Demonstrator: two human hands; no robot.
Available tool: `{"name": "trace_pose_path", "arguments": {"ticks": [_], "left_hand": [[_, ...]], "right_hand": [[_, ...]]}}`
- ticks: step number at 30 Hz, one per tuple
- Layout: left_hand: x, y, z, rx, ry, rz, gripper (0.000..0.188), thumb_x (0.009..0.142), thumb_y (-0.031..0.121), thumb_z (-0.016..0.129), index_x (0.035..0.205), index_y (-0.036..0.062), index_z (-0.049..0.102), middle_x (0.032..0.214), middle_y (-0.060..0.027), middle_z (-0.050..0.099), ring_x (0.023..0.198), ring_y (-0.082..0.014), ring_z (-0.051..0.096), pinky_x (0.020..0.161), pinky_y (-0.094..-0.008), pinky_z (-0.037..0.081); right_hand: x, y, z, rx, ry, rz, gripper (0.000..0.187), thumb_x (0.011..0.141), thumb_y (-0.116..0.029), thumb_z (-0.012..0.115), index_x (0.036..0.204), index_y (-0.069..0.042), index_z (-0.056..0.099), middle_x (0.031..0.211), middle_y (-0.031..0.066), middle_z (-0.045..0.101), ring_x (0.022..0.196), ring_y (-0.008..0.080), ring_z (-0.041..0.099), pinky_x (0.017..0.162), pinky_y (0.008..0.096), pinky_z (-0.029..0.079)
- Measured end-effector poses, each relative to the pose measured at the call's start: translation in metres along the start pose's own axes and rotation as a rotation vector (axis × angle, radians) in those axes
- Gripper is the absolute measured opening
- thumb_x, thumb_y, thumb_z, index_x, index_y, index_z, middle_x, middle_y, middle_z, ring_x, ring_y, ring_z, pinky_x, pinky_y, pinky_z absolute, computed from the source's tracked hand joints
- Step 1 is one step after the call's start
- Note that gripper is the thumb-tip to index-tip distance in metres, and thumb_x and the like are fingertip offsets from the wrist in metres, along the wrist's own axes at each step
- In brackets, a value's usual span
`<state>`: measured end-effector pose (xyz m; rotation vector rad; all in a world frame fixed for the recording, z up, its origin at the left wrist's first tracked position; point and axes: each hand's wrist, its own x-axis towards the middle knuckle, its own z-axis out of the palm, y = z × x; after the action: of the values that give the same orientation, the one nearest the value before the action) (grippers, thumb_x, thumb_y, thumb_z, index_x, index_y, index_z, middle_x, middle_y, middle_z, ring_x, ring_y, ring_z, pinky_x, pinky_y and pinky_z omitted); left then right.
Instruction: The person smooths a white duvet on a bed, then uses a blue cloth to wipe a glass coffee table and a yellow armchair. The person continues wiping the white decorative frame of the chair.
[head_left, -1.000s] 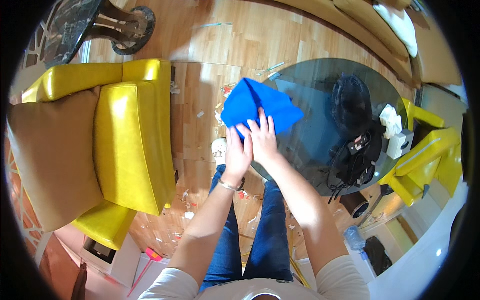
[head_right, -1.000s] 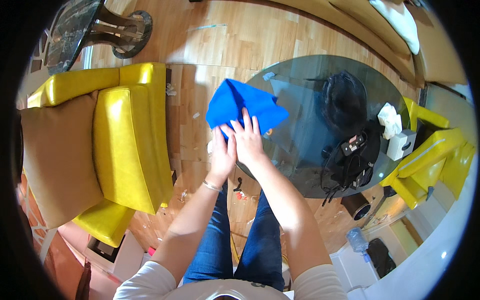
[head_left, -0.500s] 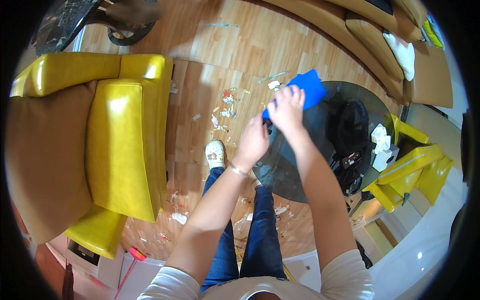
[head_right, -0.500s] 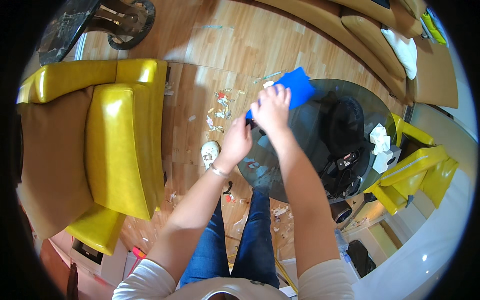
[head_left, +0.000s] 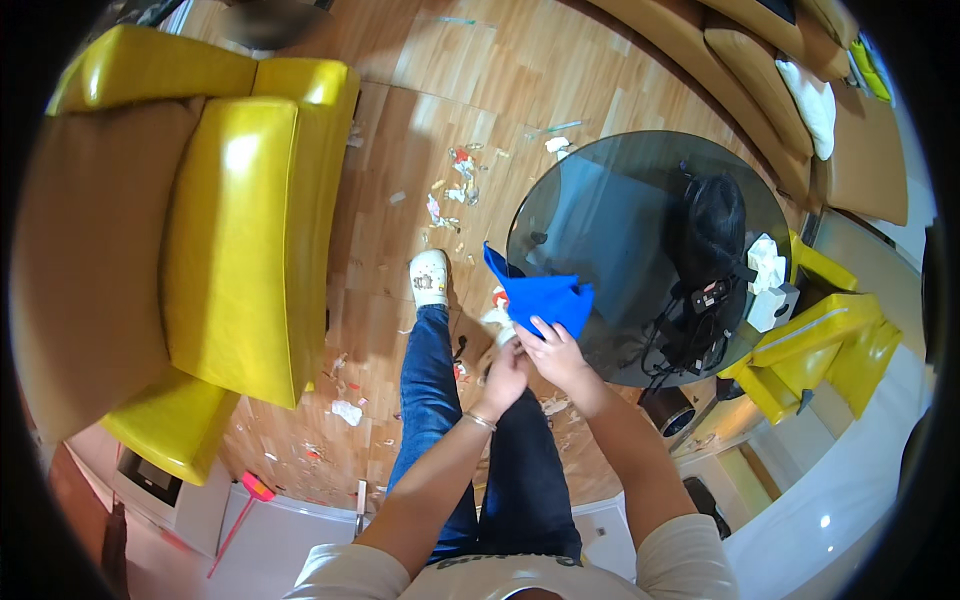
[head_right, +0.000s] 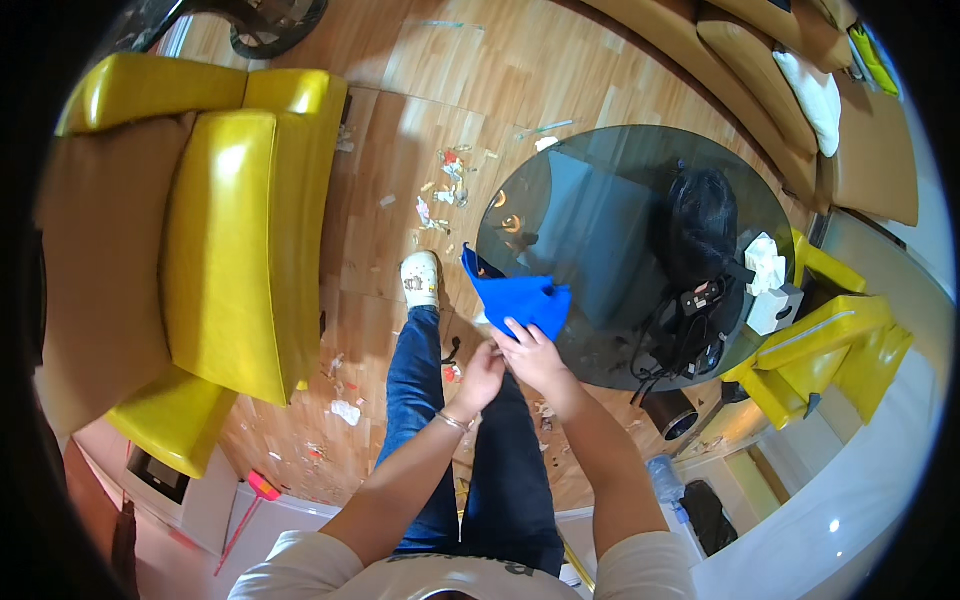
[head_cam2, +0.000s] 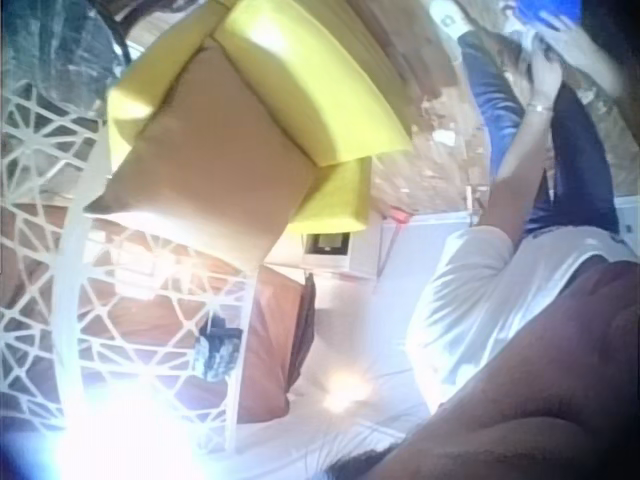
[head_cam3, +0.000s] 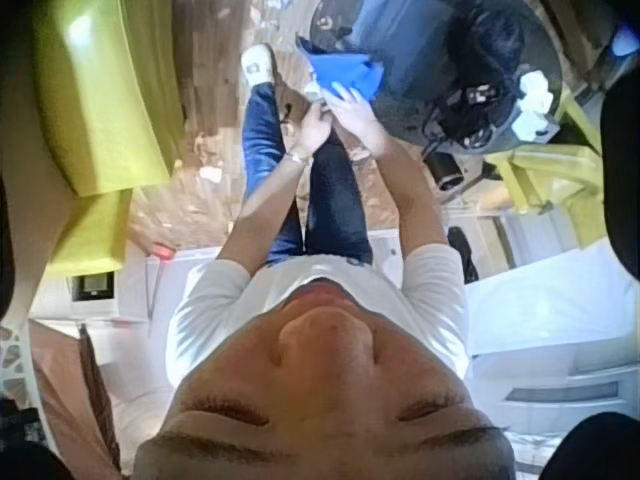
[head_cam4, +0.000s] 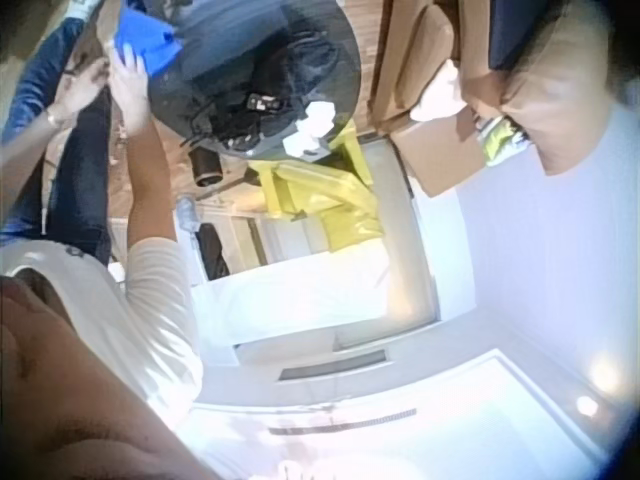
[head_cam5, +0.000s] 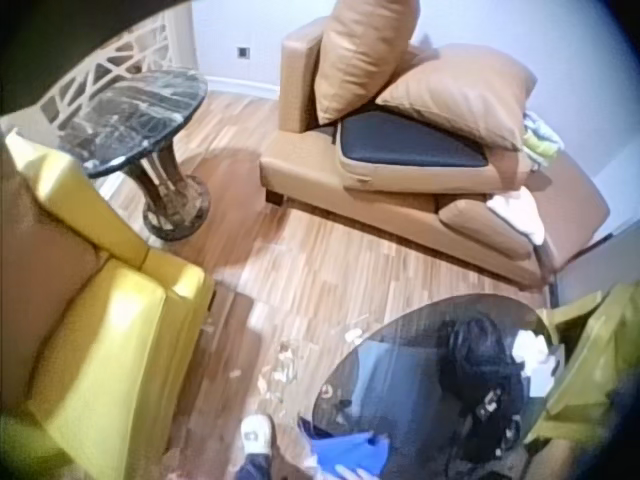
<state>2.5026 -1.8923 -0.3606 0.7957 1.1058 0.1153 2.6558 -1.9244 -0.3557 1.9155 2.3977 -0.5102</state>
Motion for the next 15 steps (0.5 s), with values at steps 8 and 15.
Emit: {"name": "trace_pose_path", "arguments": {"ticks": [8,15], "left_hand": [[0.073,0.083,-0.019,-0.107,0.290,0.384,0.054,0.106,0.021,0.047,0.155,0.0043,0.034,0.134,-0.0136,0.057,0.120,-0.0202,0.054,0.102,-0.0324,0.043],[0.064,0.080,0.004,0.318,0.390,0.458,0.060,0.106,0.024,0.046,0.157,-0.0009,0.026,0.157,-0.0265,0.036,0.146,-0.0362,0.037,0.118,-0.0395,0.031]], "right_hand": [[0.080,0.020,-0.030,0.136,0.106,0.110,0.042,0.081,-0.026,0.070,0.120,-0.012,0.067,0.154,0.0062,0.044,0.143,0.0372,0.036,0.109,0.0564,0.035],[0.065,0.001,-0.019,0.083,0.089,0.284,0.058,0.095,-0.027,0.053,0.151,-0.013,0.043,0.165,0.0011,0.026,0.152,0.0306,0.023,0.121,0.0512,0.025]]}}
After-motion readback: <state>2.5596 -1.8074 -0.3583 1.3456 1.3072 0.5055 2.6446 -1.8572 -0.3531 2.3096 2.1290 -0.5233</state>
